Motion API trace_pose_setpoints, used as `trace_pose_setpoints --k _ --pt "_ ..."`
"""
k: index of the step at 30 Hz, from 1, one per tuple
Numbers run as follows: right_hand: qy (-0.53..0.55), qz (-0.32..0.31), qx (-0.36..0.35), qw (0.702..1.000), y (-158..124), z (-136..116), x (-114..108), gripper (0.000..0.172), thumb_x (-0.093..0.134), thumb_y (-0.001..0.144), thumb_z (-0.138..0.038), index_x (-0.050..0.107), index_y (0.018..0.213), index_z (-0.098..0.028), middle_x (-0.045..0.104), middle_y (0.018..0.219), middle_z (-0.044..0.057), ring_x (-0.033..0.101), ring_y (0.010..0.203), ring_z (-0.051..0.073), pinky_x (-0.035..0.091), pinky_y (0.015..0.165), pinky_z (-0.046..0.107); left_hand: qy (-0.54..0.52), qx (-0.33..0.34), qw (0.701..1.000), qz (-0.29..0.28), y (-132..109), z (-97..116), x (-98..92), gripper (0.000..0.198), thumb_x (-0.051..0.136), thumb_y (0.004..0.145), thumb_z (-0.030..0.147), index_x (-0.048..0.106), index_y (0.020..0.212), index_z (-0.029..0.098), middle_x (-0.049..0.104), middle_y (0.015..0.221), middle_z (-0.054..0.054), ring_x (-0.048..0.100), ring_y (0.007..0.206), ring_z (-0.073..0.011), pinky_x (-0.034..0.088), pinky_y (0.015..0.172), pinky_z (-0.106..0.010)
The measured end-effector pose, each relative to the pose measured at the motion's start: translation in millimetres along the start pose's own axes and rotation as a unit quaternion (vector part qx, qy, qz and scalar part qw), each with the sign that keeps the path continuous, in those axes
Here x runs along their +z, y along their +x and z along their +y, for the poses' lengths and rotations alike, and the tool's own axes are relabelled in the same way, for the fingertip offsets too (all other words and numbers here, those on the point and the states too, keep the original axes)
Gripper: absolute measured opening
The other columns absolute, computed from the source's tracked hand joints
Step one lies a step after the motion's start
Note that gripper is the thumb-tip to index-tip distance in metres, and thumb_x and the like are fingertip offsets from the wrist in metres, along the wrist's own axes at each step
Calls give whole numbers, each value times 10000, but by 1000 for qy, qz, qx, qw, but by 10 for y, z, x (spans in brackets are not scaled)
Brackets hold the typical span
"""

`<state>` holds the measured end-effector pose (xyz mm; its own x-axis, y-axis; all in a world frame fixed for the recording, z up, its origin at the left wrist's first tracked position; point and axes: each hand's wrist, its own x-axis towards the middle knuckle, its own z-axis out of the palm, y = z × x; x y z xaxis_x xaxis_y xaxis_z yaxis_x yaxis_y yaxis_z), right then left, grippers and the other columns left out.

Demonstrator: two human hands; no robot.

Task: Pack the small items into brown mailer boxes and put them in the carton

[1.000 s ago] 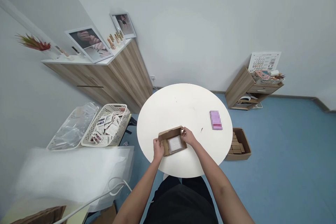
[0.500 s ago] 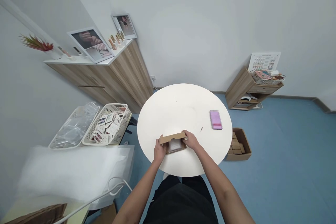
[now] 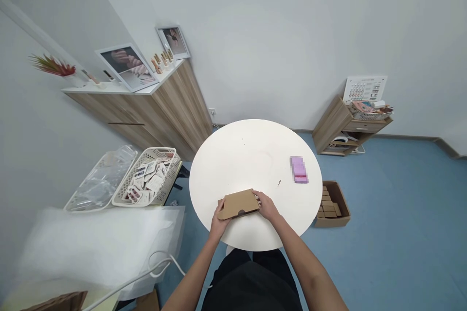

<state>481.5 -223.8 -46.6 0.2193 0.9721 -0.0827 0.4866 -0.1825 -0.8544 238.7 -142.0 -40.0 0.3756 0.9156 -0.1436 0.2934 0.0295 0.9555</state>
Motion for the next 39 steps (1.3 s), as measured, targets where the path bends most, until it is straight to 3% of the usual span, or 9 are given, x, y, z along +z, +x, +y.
trace_pose_setpoints --k 6,11,15,19,24,31,34,37,39 --pt "-24 -12 -6 1000 -80 -91 -7 680 538 760 -161 418 1416 -294 559 1367 68 652 1008 203 551 872 389 124 -10 990 64 -96 -198 -57 704 728 688 462 508 1323 252 406 1391 -124 373 1350 -354 385 1079 -494" --pt "-95 -23 -35 995 -106 -226 -58 702 514 787 -185 339 1459 -285 503 1427 65 614 1096 224 519 918 398 85 -118 983 112 -129 -399 -94 497 595 780 420 469 1204 193 504 1253 -155 587 1115 -274 530 893 -420" --pt "-142 -17 -43 989 -165 -252 -54 679 496 789 -179 358 1447 -271 460 1465 63 532 1234 261 502 954 415 57 -133 982 125 -97 -400 -52 421 590 778 382 453 1132 200 572 1173 -128 650 907 -212 557 770 -378" --pt "-145 -31 -33 988 -225 -229 -26 704 447 750 -117 384 1432 -277 489 1443 44 541 1230 250 478 1002 419 -8 -103 990 101 -63 -307 0 400 606 755 362 478 1102 210 651 1007 -77 657 793 -190 556 740 -371" --pt "-117 -40 -28 992 -288 -180 10 704 422 787 -131 340 1468 -288 478 1455 36 516 1271 234 453 1047 439 -35 -70 996 36 -65 -181 -29 336 533 826 351 542 1132 211 639 1206 -125 644 1067 -225 531 879 -364" --pt "-118 -50 -33 991 -392 -56 123 843 447 742 -81 234 1520 -324 246 1592 21 400 1379 251 431 1079 454 51 4 995 -80 -257 -159 -119 567 474 864 230 377 1421 277 461 1471 -84 448 1348 -224 451 1049 -400" --pt "-113 -46 -34 992 -449 -43 199 899 436 727 -69 152 1536 -341 130 1620 5 340 1415 248 446 1067 440 117 58 986 -104 -391 -211 -107 698 493 810 155 320 1474 285 289 1576 -63 296 1439 -240 382 1116 -420" --pt "-106 -38 -24 993 -515 -49 268 928 456 716 -70 121 1541 -332 103 1623 11 291 1437 255 424 1087 450 156 94 976 -119 -496 -265 -58 788 514 794 142 231 1514 294 108 1626 -62 219 1463 -270 434 1071 -423" --pt "-98 -32 -17 995 -559 -47 303 922 472 725 -81 125 1540 -336 115 1620 7 297 1434 256 419 1092 456 158 91 977 -106 -522 -299 -18 754 511 816 159 248 1508 302 104 1626 -61 232 1457 -273 462 1044 -420"
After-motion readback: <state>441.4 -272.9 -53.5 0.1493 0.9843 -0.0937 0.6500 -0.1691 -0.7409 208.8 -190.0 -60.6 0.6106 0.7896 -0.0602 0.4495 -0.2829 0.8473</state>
